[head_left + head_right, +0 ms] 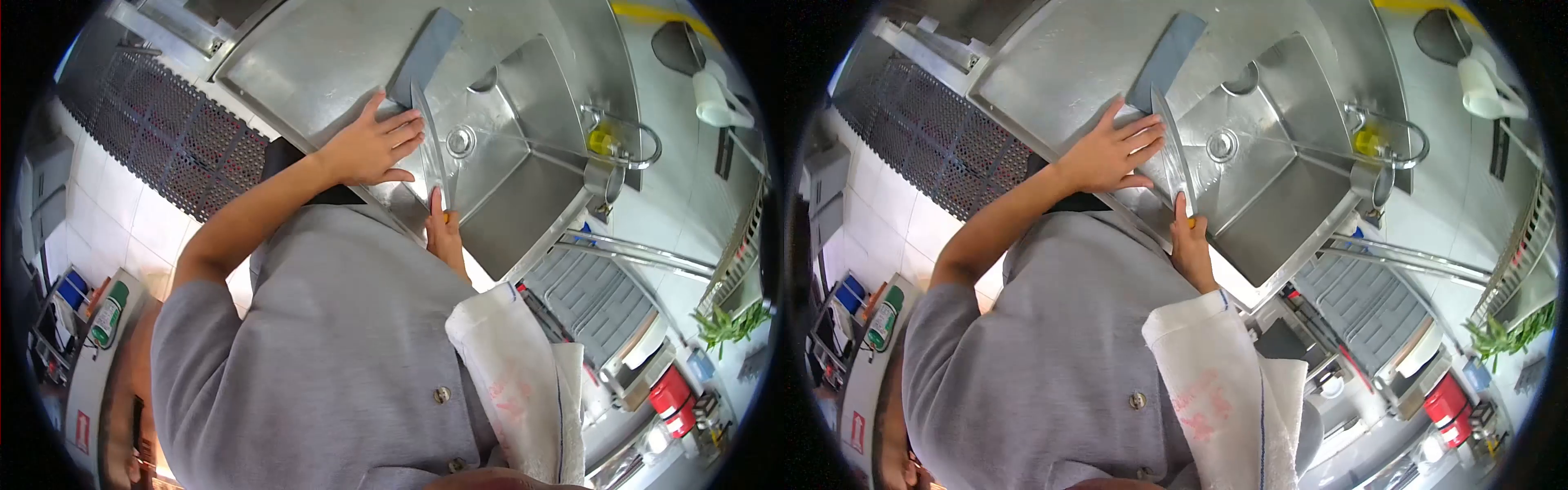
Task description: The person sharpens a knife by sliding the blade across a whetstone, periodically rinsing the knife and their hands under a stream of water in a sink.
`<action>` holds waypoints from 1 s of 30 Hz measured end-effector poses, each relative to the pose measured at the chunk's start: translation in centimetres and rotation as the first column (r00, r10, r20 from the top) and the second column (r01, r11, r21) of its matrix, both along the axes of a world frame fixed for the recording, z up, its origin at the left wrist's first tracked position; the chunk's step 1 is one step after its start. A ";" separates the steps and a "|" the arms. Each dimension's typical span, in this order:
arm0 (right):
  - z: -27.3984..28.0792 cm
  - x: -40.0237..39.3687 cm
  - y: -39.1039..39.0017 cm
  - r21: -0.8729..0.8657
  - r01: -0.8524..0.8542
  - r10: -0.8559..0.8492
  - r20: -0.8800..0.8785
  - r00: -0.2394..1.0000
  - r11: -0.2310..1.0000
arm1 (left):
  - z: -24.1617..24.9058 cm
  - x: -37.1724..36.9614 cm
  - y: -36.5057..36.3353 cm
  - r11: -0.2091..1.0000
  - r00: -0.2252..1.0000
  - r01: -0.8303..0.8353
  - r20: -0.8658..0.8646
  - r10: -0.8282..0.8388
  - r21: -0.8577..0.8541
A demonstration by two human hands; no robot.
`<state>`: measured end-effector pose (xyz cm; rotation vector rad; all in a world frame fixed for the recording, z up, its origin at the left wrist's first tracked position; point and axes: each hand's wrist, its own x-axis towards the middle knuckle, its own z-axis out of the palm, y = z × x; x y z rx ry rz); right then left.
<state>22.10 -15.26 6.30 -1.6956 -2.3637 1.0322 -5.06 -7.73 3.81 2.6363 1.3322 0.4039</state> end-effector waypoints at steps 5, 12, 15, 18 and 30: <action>0.4 -2.6 2.3 0.045 0.054 -0.053 -0.037 0.998 0.998 | -1.3 -0.9 3.1 0.983 0.995 -0.064 0.081 0.051 0.174; -0.7 -1.2 0.0 0.019 0.007 -0.007 -0.037 0.999 1.000 | -0.7 -0.4 0.6 0.998 0.997 -0.027 0.068 0.023 0.063; -0.2 -2.9 2.8 0.045 -0.009 0.011 -0.044 0.999 0.999 | -1.4 -1.7 2.7 0.982 0.994 -0.108 0.036 0.104 0.153; -0.8 -3.0 2.3 0.130 -0.080 0.079 0.016 0.997 0.988 | 0.5 -2.8 1.7 0.981 0.997 -0.079 0.014 0.078 0.179; -1.6 -5.2 4.9 0.143 -0.094 0.099 -0.033 0.995 0.985 | -0.7 -5.9 5.7 0.986 0.987 -0.125 -0.090 0.136 0.115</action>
